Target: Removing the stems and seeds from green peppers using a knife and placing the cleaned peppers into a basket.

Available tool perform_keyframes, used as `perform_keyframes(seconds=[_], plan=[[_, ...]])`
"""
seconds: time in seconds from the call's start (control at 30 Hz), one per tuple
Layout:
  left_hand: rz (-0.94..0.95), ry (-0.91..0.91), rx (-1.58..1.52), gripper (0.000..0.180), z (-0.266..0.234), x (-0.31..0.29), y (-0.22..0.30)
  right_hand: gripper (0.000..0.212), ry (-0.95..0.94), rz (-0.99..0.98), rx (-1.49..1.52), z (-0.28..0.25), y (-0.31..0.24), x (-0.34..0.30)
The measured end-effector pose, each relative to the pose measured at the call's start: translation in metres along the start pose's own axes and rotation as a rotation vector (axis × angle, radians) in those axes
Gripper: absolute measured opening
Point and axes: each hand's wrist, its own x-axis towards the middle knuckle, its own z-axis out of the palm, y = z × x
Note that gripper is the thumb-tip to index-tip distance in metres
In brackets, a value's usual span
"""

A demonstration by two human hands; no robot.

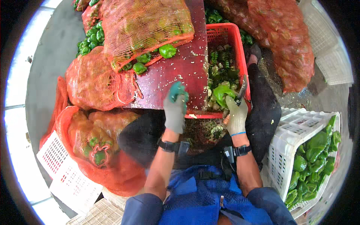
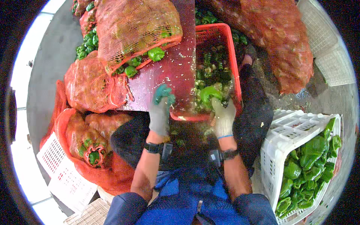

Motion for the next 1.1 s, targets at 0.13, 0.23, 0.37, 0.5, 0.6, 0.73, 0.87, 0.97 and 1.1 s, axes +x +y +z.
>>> perform_keyframes(seconds=[0.13,0.23,0.37,0.5,0.6,0.73,0.87,0.97,1.1], plan=[[0.164,0.084,0.159,0.037,0.006,0.057,0.034,0.033,0.138,0.07,-0.081,0.002,0.011,0.019],[0.247,0.173,0.312,0.037,-0.008,0.132,0.035,0.027,0.086,0.035,-0.101,-0.003,0.04,0.032],[0.371,0.335,0.887,0.049,-0.001,0.205,0.049,0.029,0.083,0.023,-0.263,0.002,0.046,0.033],[0.278,0.191,0.616,0.052,-0.024,0.25,0.039,0.036,0.049,0.006,-0.407,0.013,0.057,0.036],[0.142,-0.011,0.423,0.033,0.016,0.201,0.044,0.035,0.074,0.0,-0.385,0.002,0.063,0.041],[0.237,-0.036,0.585,0.053,0.01,0.147,0.027,0.031,0.017,-0.023,-0.332,0.009,0.049,0.031],[0.138,0.003,0.121,0.059,0.01,0.077,0.018,0.026,0.012,0.088,-0.316,0.011,0.043,0.027],[0.344,0.055,0.395,0.061,0.002,0.053,-0.006,0.027,-0.014,0.042,-0.428,0.013,0.04,0.023],[0.395,0.066,0.402,0.06,-0.012,0.025,-0.036,0.032,-0.12,-0.224,-0.645,0.015,0.049,0.02]])
